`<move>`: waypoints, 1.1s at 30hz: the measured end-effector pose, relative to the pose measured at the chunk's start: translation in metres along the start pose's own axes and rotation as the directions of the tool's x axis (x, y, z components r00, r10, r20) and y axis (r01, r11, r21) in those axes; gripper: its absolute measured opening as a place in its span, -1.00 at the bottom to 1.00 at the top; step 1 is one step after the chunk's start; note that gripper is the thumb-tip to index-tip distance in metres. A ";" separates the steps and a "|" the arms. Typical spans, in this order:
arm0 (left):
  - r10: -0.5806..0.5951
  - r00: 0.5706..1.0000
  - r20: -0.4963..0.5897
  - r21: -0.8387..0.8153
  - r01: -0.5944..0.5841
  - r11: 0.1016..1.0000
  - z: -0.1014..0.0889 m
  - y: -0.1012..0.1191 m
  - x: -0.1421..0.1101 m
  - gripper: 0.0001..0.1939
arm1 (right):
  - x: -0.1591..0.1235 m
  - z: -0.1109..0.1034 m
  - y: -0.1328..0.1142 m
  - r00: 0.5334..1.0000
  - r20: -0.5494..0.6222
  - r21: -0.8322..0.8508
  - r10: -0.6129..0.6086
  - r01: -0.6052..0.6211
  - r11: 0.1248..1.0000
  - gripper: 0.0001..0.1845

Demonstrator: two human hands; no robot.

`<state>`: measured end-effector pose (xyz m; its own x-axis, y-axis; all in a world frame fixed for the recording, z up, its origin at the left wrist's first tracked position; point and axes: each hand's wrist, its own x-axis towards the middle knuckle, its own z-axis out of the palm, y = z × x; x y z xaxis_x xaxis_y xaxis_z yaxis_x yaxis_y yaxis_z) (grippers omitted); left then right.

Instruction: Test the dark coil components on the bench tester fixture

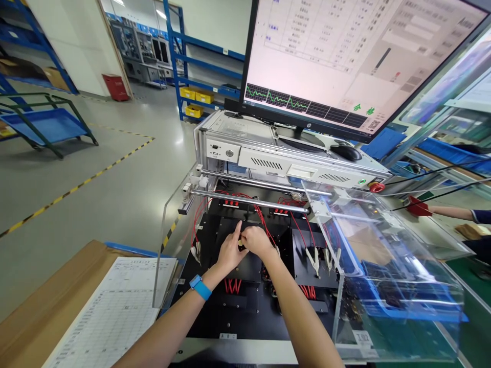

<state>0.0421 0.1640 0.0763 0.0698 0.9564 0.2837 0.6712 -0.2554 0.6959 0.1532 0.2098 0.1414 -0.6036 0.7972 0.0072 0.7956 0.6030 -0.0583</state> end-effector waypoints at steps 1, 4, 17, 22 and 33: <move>0.002 1.000 -0.005 0.006 -0.002 1.000 0.000 0.001 0.000 0.00 | 0.001 0.000 0.000 1.000 0.001 0.004 -0.001 0.001 1.000 -0.77; -0.011 1.000 -0.021 0.029 0.012 1.000 0.001 0.003 -0.001 0.00 | 0.002 0.007 0.006 0.997 -0.047 0.138 0.058 -0.050 0.989 -0.77; -0.048 0.993 -0.104 -0.036 0.044 0.998 0.008 0.003 -0.006 -0.06 | -0.011 0.062 0.032 0.961 -0.006 0.991 0.276 -0.031 0.129 -0.83; -0.073 0.989 -0.128 -0.043 0.068 0.997 0.011 0.005 -0.007 -0.05 | -0.014 0.068 0.026 0.911 -0.113 0.979 0.397 0.035 0.199 -0.85; -0.088 0.989 -0.115 -0.074 0.080 0.994 0.010 0.005 -0.007 -0.03 | -0.012 0.061 0.034 0.952 -0.067 0.982 0.298 0.010 0.190 -0.88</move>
<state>0.0526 0.1573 0.0712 -0.0753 0.9524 0.2953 0.6182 -0.1878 0.7633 0.1842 0.2188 0.0787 -0.3345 0.9407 0.0567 0.0952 0.0936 -0.9911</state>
